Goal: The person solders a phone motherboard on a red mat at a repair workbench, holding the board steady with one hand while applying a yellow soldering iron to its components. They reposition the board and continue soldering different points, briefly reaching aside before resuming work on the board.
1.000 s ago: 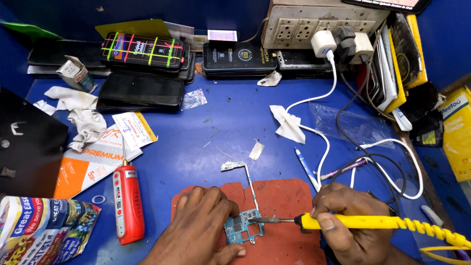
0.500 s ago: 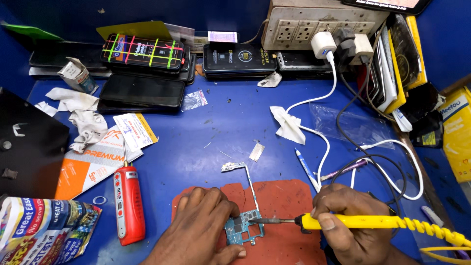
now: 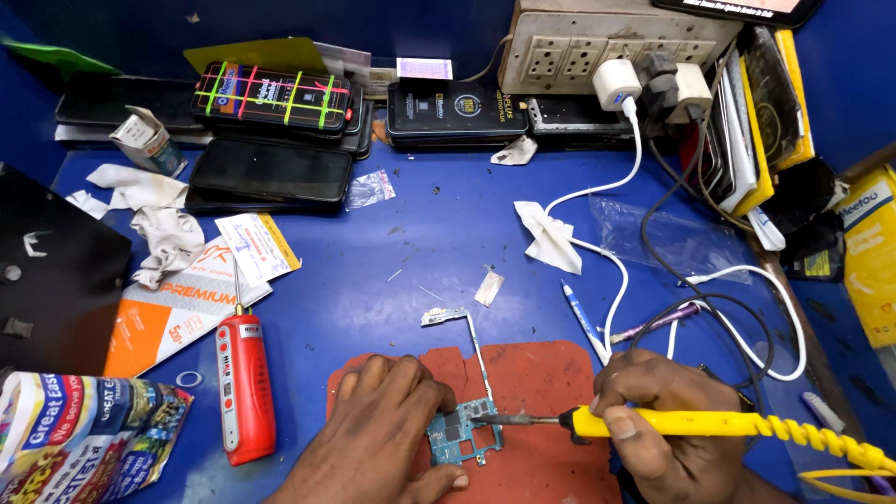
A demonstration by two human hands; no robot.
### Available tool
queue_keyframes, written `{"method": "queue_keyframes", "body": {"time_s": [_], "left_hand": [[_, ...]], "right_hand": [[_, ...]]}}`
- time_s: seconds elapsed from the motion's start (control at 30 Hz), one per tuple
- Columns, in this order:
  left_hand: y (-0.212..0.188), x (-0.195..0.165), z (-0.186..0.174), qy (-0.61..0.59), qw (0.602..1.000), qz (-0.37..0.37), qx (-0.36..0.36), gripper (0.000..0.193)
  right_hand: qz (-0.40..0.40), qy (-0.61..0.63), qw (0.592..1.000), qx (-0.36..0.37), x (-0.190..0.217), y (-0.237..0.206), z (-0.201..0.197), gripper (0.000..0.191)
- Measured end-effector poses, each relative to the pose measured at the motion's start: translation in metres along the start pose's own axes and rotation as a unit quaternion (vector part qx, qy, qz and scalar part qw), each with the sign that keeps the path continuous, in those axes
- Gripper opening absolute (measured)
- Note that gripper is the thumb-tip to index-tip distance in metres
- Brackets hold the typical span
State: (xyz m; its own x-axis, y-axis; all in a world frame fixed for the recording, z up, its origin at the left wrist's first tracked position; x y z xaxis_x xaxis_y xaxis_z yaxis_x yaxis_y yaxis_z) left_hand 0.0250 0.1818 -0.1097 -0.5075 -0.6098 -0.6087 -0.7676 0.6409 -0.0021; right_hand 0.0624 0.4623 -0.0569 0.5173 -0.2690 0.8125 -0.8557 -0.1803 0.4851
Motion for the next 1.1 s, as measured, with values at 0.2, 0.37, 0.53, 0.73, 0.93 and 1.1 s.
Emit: {"method": "queue_keyframes", "body": {"time_s": [0.2, 0.37, 0.53, 0.73, 0.93, 1.1], "left_hand": [[0.001, -0.002, -0.001, 0.003, 0.998, 0.043, -0.036, 0.064], [0.000, -0.003, -0.004, -0.001, 1.000, 0.008, -0.010, 0.063], [0.002, -0.006, -0.007, 0.007, 0.998, 0.043, -0.034, 0.062], [0.000, -0.010, -0.013, 0.000, 0.999, 0.036, -0.033, 0.062], [-0.004, -0.006, -0.010, -0.005, 1.000, 0.025, -0.012, 0.061], [-0.006, -0.002, -0.004, -0.001, 0.996, 0.066, -0.054, 0.060]], "right_hand": [[-0.001, 0.011, 1.000, 0.004, 0.000, 0.000, 0.001, 0.008], [0.000, 0.000, 1.000, 0.004, 0.002, 0.001, 0.000, 0.008], [-0.006, -0.006, 1.000, 0.012, 0.003, 0.001, 0.000, 0.008], [-0.003, -0.005, 1.000, 0.004, 0.004, 0.000, 0.001, 0.009], [-0.006, -0.014, 1.000, 0.004, 0.004, -0.001, 0.001, 0.009], [-0.009, 0.000, 1.000, -0.008, 0.003, -0.002, 0.001, 0.011]]}}
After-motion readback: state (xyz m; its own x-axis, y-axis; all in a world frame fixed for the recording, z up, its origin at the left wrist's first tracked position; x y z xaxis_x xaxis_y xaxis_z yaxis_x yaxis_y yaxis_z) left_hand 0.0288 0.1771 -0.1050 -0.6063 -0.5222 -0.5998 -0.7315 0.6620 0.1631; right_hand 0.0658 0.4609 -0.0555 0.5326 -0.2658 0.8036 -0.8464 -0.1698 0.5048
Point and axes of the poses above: each hand's wrist, its own y-axis towards the middle knuckle, its own z-axis out of the palm, x = y × z, the point moved 2 cm from there along y, towards the middle knuckle, and after that the axes turned 3 degrees about y, right-handed, at the moved point
